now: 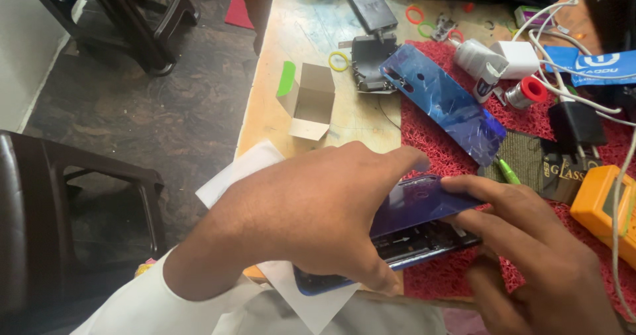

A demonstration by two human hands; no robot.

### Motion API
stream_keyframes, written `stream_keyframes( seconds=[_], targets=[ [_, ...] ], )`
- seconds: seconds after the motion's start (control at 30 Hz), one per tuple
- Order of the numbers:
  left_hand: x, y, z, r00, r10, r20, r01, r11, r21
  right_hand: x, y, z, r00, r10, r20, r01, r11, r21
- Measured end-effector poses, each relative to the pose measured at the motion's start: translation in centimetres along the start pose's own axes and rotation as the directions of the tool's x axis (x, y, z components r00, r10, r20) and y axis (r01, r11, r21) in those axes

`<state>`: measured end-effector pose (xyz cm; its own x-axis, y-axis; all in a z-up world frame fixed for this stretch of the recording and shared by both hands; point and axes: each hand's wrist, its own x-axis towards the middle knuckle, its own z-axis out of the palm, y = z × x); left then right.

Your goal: The person is repairing a blue smartphone by removing the back cover, detaching internal components, and then reassembling the device. They carefully align the back cover and press it into place, inspecting the phone's exterior and interior during the process.

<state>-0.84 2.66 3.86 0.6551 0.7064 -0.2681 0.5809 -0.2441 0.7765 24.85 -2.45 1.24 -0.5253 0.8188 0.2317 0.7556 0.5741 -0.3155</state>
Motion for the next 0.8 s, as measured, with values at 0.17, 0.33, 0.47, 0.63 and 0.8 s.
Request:
stream_keyframes(
  seconds=[0.17, 0.33, 0.47, 0.63, 0.8],
  targets=[
    [0.1, 0.1, 0.1, 1.0, -0.01, -0.011, 0.01, 0.999, 0.047, 0.0, 0.2, -0.4, 0.999, 0.018, 0.031, -0.02, 0.998, 0.064],
    [0.1, 0.2, 0.0, 1.0, -0.019, -0.012, 0.02, 0.998, 0.064, 0.2, 0.4, -0.6, 1.0, -0.029, -0.003, 0.029, 0.997, 0.071],
    [0.2, 0.4, 0.0, 0.999, -0.044, 0.0, 0.044, 0.996, 0.073, 0.4, 0.1, -0.5, 0.999, -0.024, -0.021, 0.025, 0.999, 0.046],
    [0.1, 0.4, 0.0, 0.999, -0.032, -0.001, 0.032, 0.996, 0.082, 0.8, -0.7, -0.7, 0.999, -0.044, -0.021, 0.043, 0.998, -0.038],
    [0.2, 0.5, -0.1, 1.0, -0.028, 0.012, 0.028, 0.998, 0.061, 1.5, -1.0, -1.1, 0.996, -0.087, -0.012, 0.085, 0.989, -0.122]
  ],
)
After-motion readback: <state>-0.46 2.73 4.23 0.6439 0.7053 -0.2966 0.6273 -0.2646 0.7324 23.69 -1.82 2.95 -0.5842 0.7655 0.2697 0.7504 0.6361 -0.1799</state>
